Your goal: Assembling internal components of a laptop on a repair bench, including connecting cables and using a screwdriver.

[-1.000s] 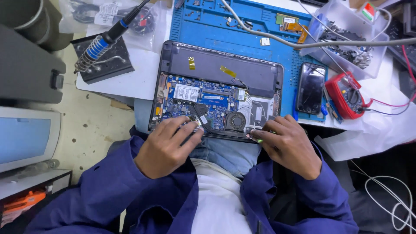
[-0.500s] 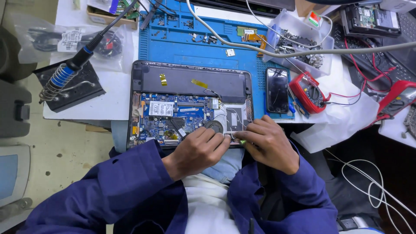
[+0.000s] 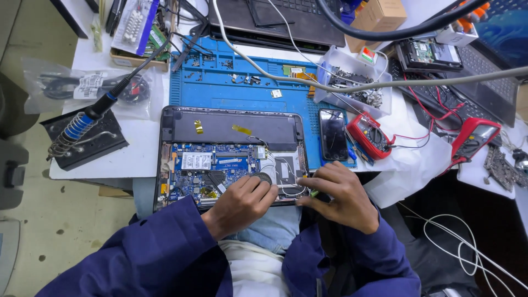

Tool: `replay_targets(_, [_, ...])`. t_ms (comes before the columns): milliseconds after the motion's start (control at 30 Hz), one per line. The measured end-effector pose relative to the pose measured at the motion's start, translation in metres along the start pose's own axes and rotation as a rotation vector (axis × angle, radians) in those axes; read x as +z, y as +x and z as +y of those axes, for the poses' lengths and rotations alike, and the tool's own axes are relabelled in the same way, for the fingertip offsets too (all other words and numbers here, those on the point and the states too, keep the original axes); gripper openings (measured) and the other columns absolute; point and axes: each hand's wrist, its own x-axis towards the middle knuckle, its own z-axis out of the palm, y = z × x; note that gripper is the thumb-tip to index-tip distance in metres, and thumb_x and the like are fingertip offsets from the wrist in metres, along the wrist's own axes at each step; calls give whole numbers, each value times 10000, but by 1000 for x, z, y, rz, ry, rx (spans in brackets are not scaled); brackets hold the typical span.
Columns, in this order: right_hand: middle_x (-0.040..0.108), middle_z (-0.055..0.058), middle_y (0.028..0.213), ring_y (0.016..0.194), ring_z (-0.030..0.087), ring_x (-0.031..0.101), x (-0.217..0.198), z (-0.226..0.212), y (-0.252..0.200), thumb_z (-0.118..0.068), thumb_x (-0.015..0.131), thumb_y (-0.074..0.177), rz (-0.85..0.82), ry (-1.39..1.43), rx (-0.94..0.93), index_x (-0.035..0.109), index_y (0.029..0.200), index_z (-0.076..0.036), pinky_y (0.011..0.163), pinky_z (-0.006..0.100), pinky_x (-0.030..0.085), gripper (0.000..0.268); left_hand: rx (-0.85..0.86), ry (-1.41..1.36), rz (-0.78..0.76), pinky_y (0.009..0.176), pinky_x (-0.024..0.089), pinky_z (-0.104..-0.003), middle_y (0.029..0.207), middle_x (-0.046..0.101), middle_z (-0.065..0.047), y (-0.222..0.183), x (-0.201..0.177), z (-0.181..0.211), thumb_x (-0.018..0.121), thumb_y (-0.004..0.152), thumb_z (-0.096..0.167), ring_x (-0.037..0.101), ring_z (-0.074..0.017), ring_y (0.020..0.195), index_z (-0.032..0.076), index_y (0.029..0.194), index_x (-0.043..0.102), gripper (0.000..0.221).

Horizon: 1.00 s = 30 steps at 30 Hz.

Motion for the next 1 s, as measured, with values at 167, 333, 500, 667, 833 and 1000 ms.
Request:
replay_targets(167, [653, 56, 679, 521, 266, 586, -5, 2, -6, -176, 819, 853, 245, -27, 83, 821, 1000, -107, 526, 351, 499, 163, 27, -2, -28, 669, 569, -348, 737, 627, -85, -7, 10, -2, 649, 979, 88, 660, -237, 711, 62, 987, 730, 86])
replay_targets(333, [727, 88, 735, 546, 199, 656, -8, -8, -11, -155, 639, 981, 420, 83, 119, 795, 1092, 15, 523, 323, 536, 256, 19, -16, -69, 685, 579, -357, 762, 645, -92, -13, 12, 1, 660, 969, 80, 680, -247, 743, 56, 1018, 726, 86])
replay_targets(500, [731, 313, 1125, 843, 344, 784, 0, -2, -12, -114, 456, 1034, 383, 172, -103, 613, 1275, 170, 662, 352, 603, 404, -3, -31, -68, 680, 577, -349, 764, 652, -101, -10, 8, 0, 641, 971, 70, 686, -252, 750, 51, 1024, 732, 107])
replay_targets(667, [720, 244, 973, 705, 409, 711, 19, 5, -12, -230, 331, 1048, 132, 28, -10, 627, 1369, 62, 565, 453, 570, 526, 11, -37, -63, 684, 578, -356, 781, 656, -113, -8, 3, -4, 632, 979, 71, 688, -262, 767, 47, 1036, 735, 120])
replay_targets(833, [663, 245, 860, 617, 423, 651, 23, 7, -5, -237, 257, 1070, -4, -72, 5, 606, 1372, 81, 516, 474, 531, 560, 18, -29, -45, 697, 577, -368, 808, 655, -125, -9, 5, -3, 617, 991, 71, 687, -279, 796, 40, 1055, 733, 136])
replay_targets(1000, [707, 162, 1098, 822, 424, 695, 27, 4, -9, 32, 450, 873, 13, -160, 98, 640, 1368, -61, 629, 461, 557, 538, 8, -1, -36, 734, 594, -373, 824, 683, -125, -15, 10, -1, 602, 976, 59, 707, -280, 820, 58, 1071, 748, 175])
